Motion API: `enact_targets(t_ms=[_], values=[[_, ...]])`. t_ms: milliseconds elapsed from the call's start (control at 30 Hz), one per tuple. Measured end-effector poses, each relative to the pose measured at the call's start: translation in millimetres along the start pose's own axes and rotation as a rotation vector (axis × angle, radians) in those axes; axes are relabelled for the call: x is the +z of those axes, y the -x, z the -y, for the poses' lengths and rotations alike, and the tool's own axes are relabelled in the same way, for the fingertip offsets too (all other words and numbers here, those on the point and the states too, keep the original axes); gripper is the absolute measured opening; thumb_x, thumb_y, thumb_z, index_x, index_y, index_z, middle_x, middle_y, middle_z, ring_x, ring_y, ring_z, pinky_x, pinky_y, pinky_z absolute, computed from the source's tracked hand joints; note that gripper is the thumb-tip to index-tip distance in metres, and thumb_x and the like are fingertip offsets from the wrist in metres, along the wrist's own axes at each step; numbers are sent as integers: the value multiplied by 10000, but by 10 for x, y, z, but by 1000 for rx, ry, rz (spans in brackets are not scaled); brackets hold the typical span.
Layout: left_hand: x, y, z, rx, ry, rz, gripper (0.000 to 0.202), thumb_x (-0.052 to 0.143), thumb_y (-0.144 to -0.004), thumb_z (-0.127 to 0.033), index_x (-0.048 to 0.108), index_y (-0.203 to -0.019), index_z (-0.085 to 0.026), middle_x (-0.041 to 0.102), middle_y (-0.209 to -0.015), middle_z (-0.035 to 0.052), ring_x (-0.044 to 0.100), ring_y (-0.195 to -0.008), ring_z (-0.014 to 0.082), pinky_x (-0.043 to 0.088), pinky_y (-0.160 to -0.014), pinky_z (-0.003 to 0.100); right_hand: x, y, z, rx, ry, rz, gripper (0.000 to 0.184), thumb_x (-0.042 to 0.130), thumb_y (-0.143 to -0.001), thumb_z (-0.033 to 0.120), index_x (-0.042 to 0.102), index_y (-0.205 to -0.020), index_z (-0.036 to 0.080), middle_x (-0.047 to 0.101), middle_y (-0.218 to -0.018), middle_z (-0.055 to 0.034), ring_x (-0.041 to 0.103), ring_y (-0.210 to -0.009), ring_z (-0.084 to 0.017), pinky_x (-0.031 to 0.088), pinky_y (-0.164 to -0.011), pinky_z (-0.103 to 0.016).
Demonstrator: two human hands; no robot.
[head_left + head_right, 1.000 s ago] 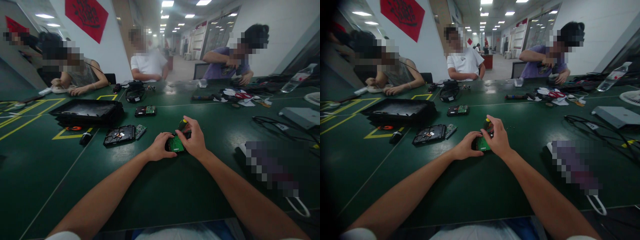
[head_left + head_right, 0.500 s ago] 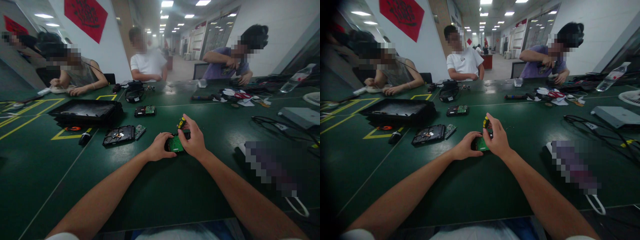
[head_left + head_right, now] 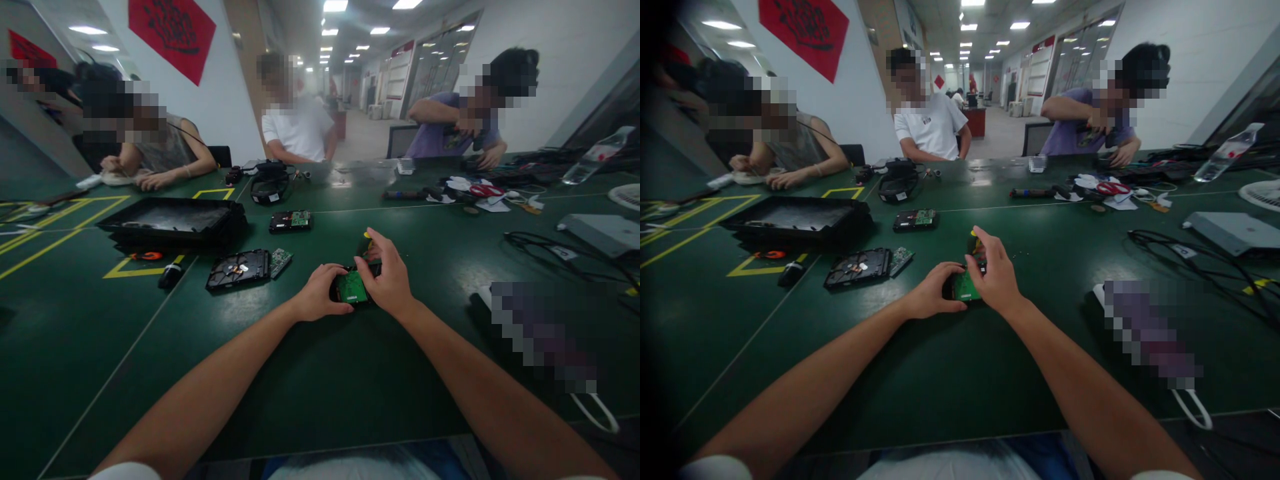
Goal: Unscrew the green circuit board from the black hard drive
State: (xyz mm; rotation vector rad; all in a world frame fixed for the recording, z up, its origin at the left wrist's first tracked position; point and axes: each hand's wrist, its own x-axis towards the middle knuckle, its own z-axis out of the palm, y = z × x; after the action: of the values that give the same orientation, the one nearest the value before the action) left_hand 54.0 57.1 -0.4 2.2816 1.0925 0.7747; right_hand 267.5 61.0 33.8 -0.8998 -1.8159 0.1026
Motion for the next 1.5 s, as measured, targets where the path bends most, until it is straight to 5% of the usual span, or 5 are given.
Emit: enact_targets(t_ms=[1500], values=[[-1,0,12,-12,-3,19,823,913,-668,-488,549,-1363,-240,563,-1429,145,514,-1370,372,289,-1230,630,-31,-23,30,-18,-10,41,612,594,-990,274,369,-1552,363,589,-1306,-93,668,-998,-243,628,-894,-496]])
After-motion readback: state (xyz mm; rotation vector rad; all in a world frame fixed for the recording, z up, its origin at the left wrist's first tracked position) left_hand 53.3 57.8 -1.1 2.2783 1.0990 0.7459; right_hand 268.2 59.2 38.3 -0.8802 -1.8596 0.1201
